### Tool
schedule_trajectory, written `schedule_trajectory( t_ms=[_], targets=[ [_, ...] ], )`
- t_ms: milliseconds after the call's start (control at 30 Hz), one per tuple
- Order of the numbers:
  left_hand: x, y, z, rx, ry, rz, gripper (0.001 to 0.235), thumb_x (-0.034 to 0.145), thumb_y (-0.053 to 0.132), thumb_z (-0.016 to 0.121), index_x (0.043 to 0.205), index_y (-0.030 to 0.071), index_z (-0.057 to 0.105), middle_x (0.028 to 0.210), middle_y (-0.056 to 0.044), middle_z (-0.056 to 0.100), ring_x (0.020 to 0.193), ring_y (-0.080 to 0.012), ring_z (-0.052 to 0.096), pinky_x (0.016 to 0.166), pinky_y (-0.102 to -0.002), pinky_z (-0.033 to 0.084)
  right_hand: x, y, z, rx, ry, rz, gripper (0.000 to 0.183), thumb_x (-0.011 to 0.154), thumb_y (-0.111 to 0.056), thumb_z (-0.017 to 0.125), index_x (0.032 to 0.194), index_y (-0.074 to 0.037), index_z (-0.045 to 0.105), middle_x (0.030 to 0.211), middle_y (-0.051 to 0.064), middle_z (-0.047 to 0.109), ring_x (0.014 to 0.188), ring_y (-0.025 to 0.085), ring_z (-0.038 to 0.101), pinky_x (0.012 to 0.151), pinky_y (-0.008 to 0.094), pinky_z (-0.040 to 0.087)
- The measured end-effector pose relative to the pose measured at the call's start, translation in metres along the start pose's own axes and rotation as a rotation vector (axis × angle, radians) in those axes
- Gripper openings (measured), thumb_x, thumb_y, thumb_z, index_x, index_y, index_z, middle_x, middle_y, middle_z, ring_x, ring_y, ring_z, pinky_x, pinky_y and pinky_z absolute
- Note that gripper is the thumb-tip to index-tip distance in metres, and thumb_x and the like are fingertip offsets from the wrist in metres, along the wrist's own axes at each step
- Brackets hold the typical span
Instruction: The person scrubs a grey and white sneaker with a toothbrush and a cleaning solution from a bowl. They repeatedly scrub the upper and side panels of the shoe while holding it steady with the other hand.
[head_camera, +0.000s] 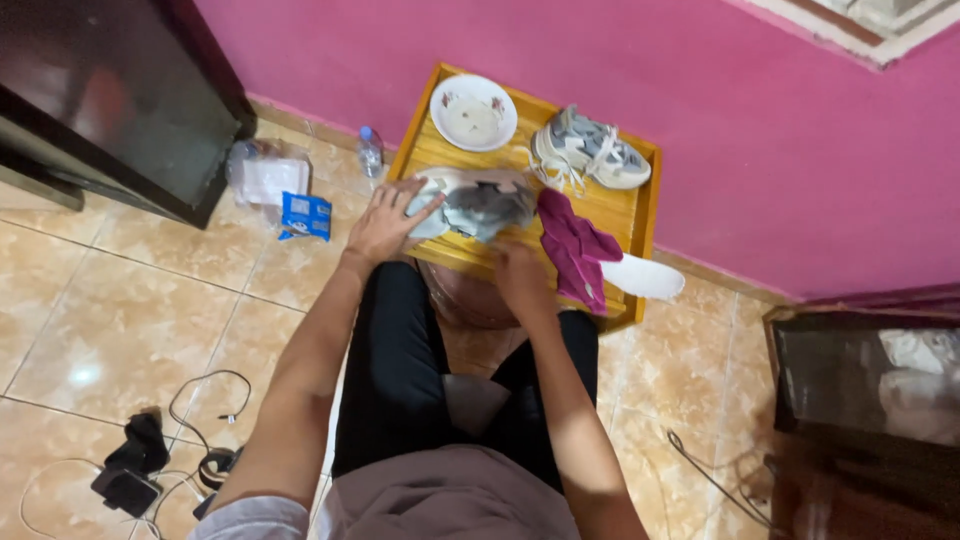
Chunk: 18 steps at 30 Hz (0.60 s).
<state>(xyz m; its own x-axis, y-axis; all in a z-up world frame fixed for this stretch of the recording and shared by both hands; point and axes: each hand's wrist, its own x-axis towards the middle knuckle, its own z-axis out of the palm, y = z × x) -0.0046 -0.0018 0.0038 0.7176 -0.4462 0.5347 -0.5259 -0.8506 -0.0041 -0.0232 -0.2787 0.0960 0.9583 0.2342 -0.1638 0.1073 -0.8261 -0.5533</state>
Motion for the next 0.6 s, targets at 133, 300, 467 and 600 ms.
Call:
schedule_trajectory(
  t_ms=[133,300,467,600],
  targets=[
    [-0.002,-0.005,0.007,0.009,0.001,0.034,0.098,0.066,0.037,0.088,0.154,0.027,0.047,0.152,-0.017,0.044,0.136,-0.0362,0.046,0.104,-0.053,0.042,0.002,0.019,0.016,0.048,-0.034,-0.098,0.032,0.096,-0.026,0.058,0.122,-0.023,0.075,0.107,0.011,0.077,0.104,0.040,0.071,0.090,0.049,0.057],
    [-0.005,-0.005,0.012,-0.007,0.009,0.013,0.093,0.068,0.037,0.087,0.152,0.026,0.049,0.152,-0.016,0.045,0.137,-0.0351,0.045,0.106,-0.053,0.041,0.004,0.033,0.007,-0.308,0.243,-0.133,0.023,0.096,-0.022,0.061,0.107,-0.006,0.073,0.085,0.020,0.068,0.087,0.045,0.069,0.081,0.056,0.056],
    [-0.005,-0.005,0.011,0.003,-0.007,0.030,0.093,0.070,0.038,0.086,0.153,0.026,0.047,0.153,-0.017,0.044,0.137,-0.0357,0.045,0.107,-0.053,0.040,-0.009,-0.007,-0.004,-0.031,0.075,-0.091,0.028,0.099,-0.019,0.057,0.120,-0.014,0.075,0.098,0.017,0.075,0.096,0.041,0.072,0.086,0.049,0.058],
    [-0.004,-0.002,0.008,0.011,0.002,0.000,0.097,0.070,0.038,0.087,0.156,0.025,0.044,0.153,-0.018,0.042,0.137,-0.0367,0.045,0.106,-0.053,0.040,-0.025,-0.044,-0.028,-0.058,-0.005,-0.013,0.031,0.099,-0.024,0.053,0.121,-0.016,0.074,0.100,0.021,0.073,0.103,0.045,0.069,0.089,0.054,0.057]
  ],
)
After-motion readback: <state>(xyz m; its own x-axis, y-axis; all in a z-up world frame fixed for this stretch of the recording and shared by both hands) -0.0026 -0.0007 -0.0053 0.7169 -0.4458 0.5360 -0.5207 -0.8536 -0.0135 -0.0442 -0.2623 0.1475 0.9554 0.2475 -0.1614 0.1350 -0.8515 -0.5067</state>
